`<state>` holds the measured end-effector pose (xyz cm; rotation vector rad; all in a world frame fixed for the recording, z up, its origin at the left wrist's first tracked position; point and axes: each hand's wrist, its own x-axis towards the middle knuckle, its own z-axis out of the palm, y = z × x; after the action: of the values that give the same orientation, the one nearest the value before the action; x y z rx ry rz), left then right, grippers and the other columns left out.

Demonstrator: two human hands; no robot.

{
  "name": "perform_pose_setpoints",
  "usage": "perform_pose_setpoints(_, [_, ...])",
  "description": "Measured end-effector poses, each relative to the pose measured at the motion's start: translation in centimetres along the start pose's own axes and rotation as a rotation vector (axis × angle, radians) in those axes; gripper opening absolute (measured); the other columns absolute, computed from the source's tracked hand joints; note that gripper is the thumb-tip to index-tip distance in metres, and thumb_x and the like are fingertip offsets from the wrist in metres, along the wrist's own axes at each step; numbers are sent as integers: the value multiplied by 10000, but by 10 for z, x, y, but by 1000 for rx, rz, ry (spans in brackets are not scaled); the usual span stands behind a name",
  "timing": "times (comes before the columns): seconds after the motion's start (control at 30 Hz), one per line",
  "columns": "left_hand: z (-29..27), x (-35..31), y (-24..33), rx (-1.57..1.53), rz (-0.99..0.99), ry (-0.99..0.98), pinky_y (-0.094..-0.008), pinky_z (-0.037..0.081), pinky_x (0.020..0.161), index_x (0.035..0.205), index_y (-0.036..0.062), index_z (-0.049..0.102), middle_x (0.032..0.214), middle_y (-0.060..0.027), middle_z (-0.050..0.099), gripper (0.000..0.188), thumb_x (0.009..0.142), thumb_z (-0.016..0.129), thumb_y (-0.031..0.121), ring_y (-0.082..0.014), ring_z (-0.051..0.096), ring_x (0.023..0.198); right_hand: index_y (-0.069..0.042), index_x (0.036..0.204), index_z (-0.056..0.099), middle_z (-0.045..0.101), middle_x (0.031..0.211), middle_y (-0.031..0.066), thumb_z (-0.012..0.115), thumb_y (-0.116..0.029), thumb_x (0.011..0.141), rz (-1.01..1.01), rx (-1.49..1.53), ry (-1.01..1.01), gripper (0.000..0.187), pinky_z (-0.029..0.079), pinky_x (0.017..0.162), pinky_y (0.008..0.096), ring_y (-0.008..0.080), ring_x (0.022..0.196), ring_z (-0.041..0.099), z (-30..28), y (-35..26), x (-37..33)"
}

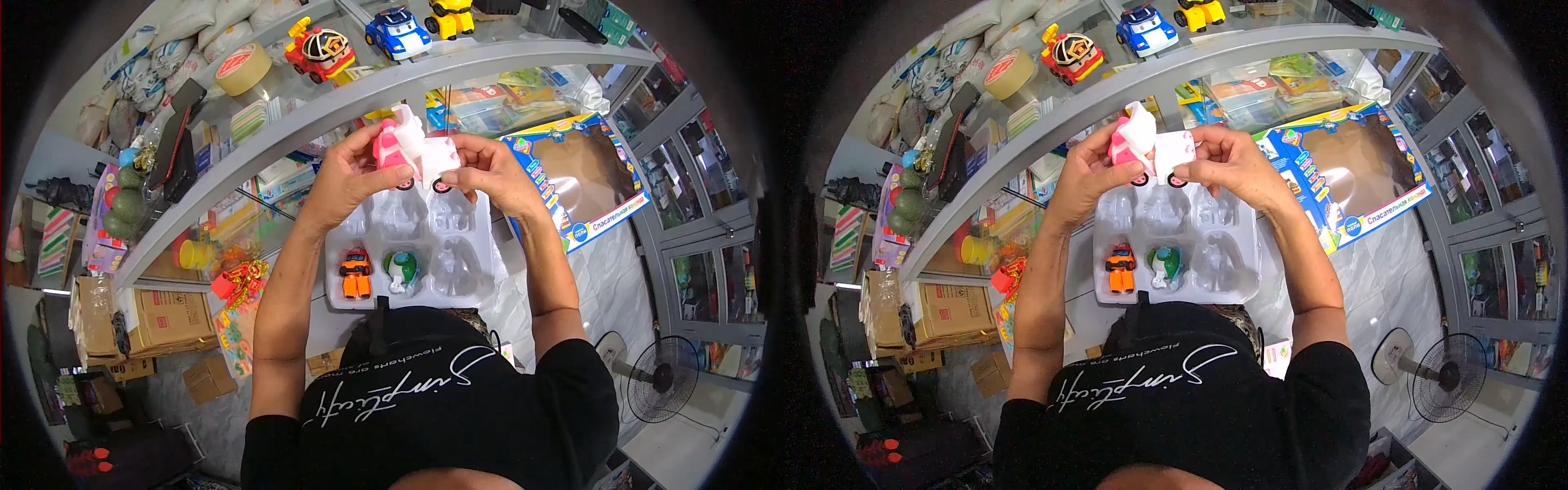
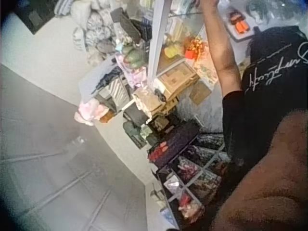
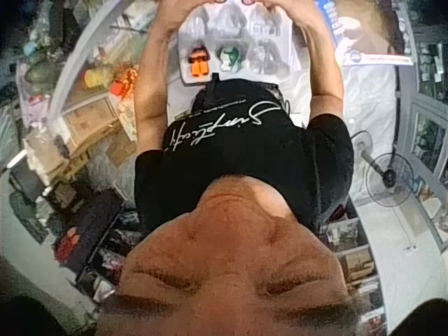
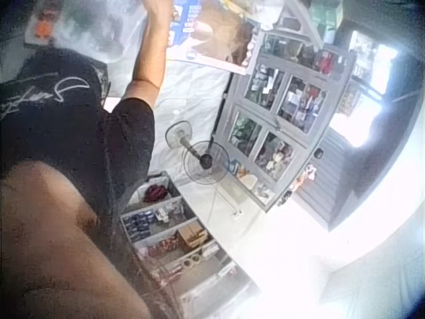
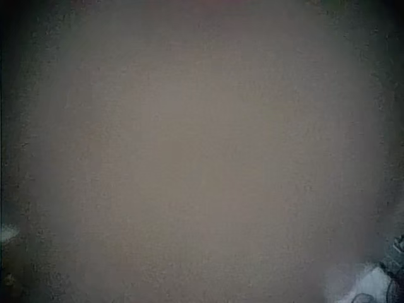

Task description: The person assembles a pink and white toy car by attaching wheels and a roof piece. They then place the completed toy on a glass shelf alongside other toy vehicles. Finally, they pick up a small orange and yellow toy figure from a plastic tray.

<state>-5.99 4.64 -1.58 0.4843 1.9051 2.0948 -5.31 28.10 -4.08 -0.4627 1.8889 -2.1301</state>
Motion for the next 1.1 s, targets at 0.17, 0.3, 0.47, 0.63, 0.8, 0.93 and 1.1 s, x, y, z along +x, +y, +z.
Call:
perform_pose_setpoints(0.17, [-2,7,13,63,19,-5,-284,536,824,1329,-18,468,1123,-77,627,658,757,781,67,-131,616,964,-15,1111,642,616,682,-24,739,-181,771,-19,-51,-18,390,391,473,201,28,561,506,-3,-10,11])
perform_pose_setpoints(0.3, [-2,11,38,146,122,35,-285,528,846,1322,-25,475,1119,-80,633,659,748,785,61,-126,616,968,-21,1157,634,597,679,-39,734,-183,775,-76,-107,-53,427,392,484,200,20,571,499,-1,-36,24])
perform_pose_setpoints(0.47, [-12,14,73,262,221,87,-272,521,845,1297,-26,496,1090,-76,647,677,713,821,80,-117,621,941,-19,1186,623,605,699,-43,717,-171,779,-168,-167,-121,444,383,508,193,18,580,493,3,-68,50])
perform_pose_setpoints(0.63, [-31,-1,90,415,253,200,-274,529,828,1271,-22,510,1066,-83,657,664,706,831,113,-129,636,919,17,1265,551,680,886,30,695,-142,818,-214,-205,-256,496,429,567,190,41,717,584,20,-76,82])
perform_pose_setpoints(0.8, [-50,-20,84,366,342,403,-271,537,783,1206,-24,533,1025,-81,662,600,709,829,135,-135,646,895,12,1255,561,691,919,34,727,-138,829,-289,10,-260,481,472,654,205,68,762,613,61,-69,107])
perform_pose_setpoints(0.93, [-70,-30,70,419,371,620,-274,534,753,1157,-26,552,1019,-105,666,578,699,834,185,-136,652,878,37,1271,535,684,897,42,698,-116,846,-351,-29,-209,480,482,656,222,77,739,607,84,-52,127])
perform_pose_setpoints(1.1, [-99,-30,62,707,356,910,-326,521,746,1134,-16,573,1002,-146,672,644,660,840,328,-206,666,847,55,1198,577,664,848,46,677,-96,853,-452,-164,-99,390,487,639,222,78,708,595,84,-32,143])
